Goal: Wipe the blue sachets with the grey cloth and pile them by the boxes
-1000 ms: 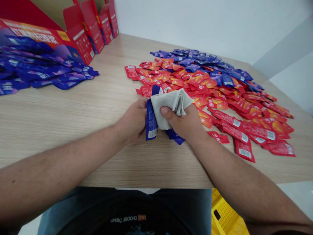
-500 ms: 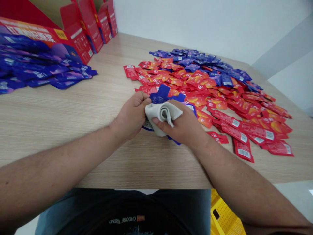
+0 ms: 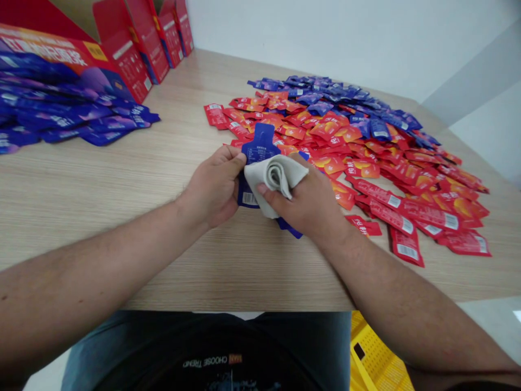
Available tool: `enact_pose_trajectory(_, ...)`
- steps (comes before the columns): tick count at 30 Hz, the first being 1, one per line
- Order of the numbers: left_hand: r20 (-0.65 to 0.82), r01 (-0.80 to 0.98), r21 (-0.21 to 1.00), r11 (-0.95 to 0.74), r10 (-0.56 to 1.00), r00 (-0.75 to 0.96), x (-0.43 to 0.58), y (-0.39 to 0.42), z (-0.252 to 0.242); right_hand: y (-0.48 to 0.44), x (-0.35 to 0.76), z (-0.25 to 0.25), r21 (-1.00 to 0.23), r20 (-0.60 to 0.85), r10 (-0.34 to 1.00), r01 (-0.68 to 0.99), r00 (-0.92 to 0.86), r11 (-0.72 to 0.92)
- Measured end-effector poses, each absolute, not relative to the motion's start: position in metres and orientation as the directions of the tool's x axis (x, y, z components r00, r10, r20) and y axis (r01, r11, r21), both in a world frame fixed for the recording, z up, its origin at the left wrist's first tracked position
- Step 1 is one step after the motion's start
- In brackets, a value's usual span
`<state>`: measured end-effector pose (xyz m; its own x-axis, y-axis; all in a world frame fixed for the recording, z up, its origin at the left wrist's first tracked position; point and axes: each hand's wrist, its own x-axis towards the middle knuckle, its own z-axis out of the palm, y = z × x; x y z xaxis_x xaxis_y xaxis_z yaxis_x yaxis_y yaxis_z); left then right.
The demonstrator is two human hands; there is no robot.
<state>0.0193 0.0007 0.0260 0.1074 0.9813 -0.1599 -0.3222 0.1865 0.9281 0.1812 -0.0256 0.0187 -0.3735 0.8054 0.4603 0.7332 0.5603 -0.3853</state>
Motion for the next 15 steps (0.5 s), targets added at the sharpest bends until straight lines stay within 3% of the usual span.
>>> enact_pose_trajectory(4, -0.104, -0.259, 0.957, 0.129, 0.989, 0.107, 0.0196, -0.0012, 0.0251, -0.0281, 0.1791, 0.018, -0.357, 0.36, 0.807, 0.73, -0.468, 0.583)
enact_pose_trajectory(7, -0.06, -0.296, 0.952, 0.084, 0.994, 0.087, 0.0194, -0.0016, 0.0262, -0.0289, 0.178, 0.0169, -0.342, 0.442, 0.821, 0.779, -0.36, 0.526)
enact_pose_trajectory(11, -0.083, -0.298, 0.949, 0.103, 0.993, 0.078, 0.0194, -0.0007, 0.028, -0.0281, 0.1788, 0.0167, -0.306, 0.376, 0.816, 0.772, -0.439, 0.557)
enact_pose_trajectory(15, -0.059, -0.272, 0.959, 0.074, 0.996, 0.064, 0.0188, 0.0017, 0.0266, -0.0255, 0.1825, 0.0179, -0.333, 0.47, 0.815, 0.787, -0.339, 0.52)
